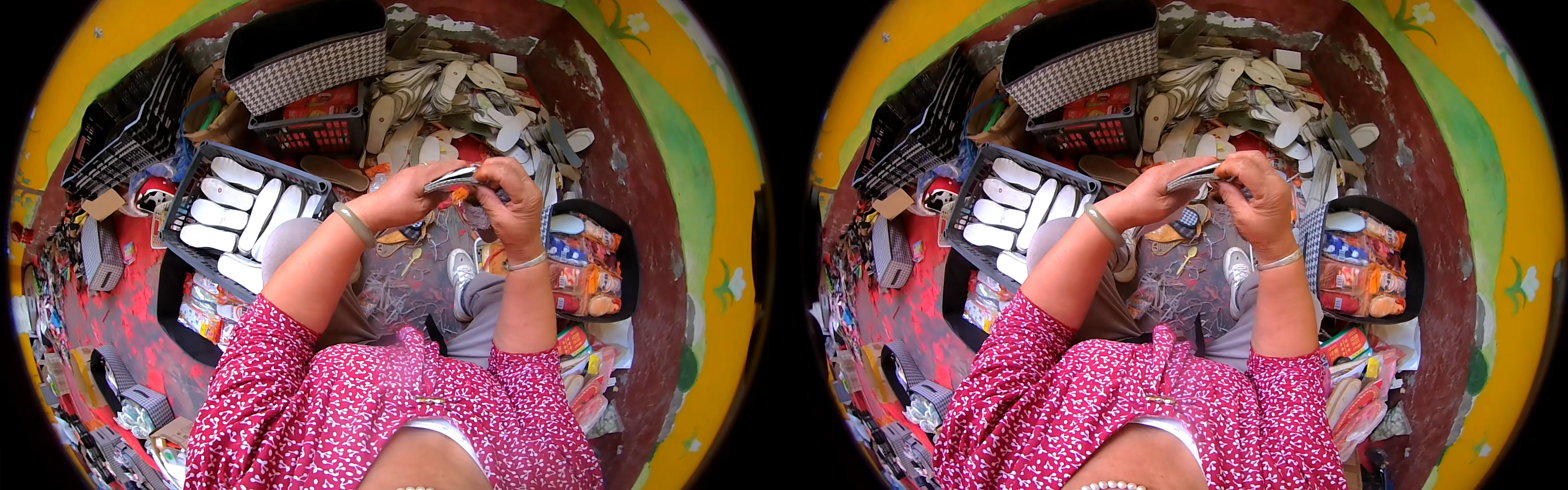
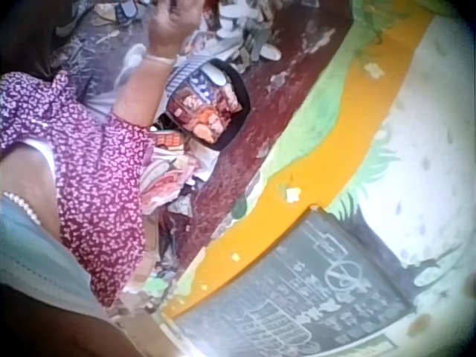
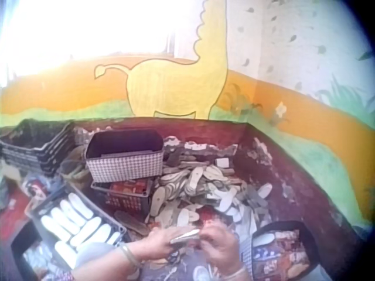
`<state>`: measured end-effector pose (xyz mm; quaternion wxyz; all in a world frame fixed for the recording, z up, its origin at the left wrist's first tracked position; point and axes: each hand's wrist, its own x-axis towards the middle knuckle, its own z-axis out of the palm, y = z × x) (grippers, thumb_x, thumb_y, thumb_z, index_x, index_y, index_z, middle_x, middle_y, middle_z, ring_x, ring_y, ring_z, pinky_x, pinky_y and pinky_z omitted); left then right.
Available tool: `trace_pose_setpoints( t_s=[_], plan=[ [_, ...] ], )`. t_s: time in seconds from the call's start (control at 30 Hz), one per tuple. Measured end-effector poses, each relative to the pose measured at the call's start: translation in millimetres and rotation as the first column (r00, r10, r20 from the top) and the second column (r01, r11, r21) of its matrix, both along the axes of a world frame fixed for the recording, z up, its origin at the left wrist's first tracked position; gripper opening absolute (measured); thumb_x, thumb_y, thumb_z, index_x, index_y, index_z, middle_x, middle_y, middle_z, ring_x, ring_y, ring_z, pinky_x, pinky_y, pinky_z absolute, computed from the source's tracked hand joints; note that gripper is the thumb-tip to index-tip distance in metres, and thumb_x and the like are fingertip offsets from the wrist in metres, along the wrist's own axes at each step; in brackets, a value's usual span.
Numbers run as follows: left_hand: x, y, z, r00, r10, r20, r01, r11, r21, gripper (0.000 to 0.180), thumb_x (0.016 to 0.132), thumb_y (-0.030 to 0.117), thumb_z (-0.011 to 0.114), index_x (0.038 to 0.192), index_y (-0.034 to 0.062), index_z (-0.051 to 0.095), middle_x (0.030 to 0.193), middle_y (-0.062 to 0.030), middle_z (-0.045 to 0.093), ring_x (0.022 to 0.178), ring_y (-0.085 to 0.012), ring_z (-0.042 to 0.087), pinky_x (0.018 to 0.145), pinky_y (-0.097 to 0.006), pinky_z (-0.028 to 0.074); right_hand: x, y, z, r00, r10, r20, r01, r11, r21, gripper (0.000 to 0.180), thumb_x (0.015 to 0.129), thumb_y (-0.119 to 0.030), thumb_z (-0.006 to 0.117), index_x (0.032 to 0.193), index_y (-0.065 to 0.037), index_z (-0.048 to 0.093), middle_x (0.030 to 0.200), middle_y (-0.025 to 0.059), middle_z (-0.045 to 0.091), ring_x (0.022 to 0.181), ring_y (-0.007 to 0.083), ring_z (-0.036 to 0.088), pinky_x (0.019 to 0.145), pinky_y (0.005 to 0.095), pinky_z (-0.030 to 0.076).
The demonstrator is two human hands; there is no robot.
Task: The person wipes white shoe insoles with a cloth, picking them up from a large pile on the ground and placing the cleaned items into a plastic crate.
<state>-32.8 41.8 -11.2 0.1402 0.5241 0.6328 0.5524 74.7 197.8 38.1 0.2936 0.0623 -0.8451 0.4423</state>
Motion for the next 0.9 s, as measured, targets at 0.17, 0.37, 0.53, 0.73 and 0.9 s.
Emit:
trace_pose_setpoints(
  t_s=[0.17, 0.37, 0.53, 0.73, 0.9],
  plan=[
    [4, -6, 11, 0.929, -0.148, 0.339, 0.204, 0.97, -0.135, 0.037, 0.084, 0.005, 0.059, 0.12, 0.0027, 0.051, 0.106, -0.0065, 0.06, 0.097, -0.0136, 0.054, 0.087, -0.03, 0.044, 0, 5, -1, 0.996, 0.054, 0.077, -0.044, 0.991, -0.128, 0.02, 0.067, 0.009, 0.066, 0.084, -0.001, 0.063, 0.085, 0.0061, 0.06, 0.078, 0.0155, 0.058, 0.071, 0.0251, 0.046],
    [-1, -7, 5, 0.897, -0.191, 0.398, 0.311, 0.914, -0.262, 0.035, 0.082, 0.011, 0.063, 0.115, 0.0032, 0.054, 0.1, -0.0058, 0.061, 0.093, -0.0128, 0.054, 0.085, -0.03, 0.044, 1, -2, 2, 0.991, 0.02, 0.134, -0.011, 0.998, -0.064, 0.02, 0.066, 0.007, 0.067, 0.084, -0.001, 0.063, 0.086, 0.006, 0.06, 0.075, 0.0132, 0.058, 0.067, 0.024, 0.047],
    [-2, -7, 3, 0.872, -0.218, 0.438, 0.373, 0.876, -0.306, 0.031, 0.081, 0.01, 0.061, 0.11, 0.0043, 0.053, 0.089, -0.0043, 0.059, 0.085, -0.0125, 0.052, 0.079, -0.029, 0.044, 0, -3, 0, 0.984, 0.007, 0.175, 0.014, 0.992, -0.122, 0.02, 0.068, 0.006, 0.067, 0.085, -0.001, 0.062, 0.083, 0.0056, 0.061, 0.069, 0.0122, 0.058, 0.064, 0.0234, 0.047],
    [-1, -5, 4, 0.879, -0.202, 0.432, 0.375, 0.853, -0.363, 0.028, 0.08, 0.013, 0.062, 0.105, 0.0027, 0.053, 0.087, -0.0034, 0.058, 0.083, -0.0131, 0.052, 0.076, -0.029, 0.044, 1, -2, -5, 0.95, 0.046, 0.307, 0.045, 0.958, -0.282, 0.013, 0.074, 0.003, 0.065, 0.085, 0.0, 0.059, 0.077, 0.003, 0.062, 0.069, 0.0084, 0.058, 0.062, 0.0226, 0.048],
    [0, -4, 3, 0.855, -0.22, 0.47, 0.401, 0.855, -0.33, 0.033, 0.082, 0.013, 0.063, 0.111, 0.002, 0.056, 0.097, -0.0054, 0.063, 0.09, -0.0128, 0.056, 0.081, -0.029, 0.045, 2, 4, -8, 0.931, 0.032, 0.363, 0.091, 0.944, -0.317, 0.012, 0.076, 0.002, 0.065, 0.086, 0.0, 0.058, 0.075, 0.001, 0.061, 0.07, 0.0064, 0.057, 0.063, 0.0217, 0.048]
  ],
)
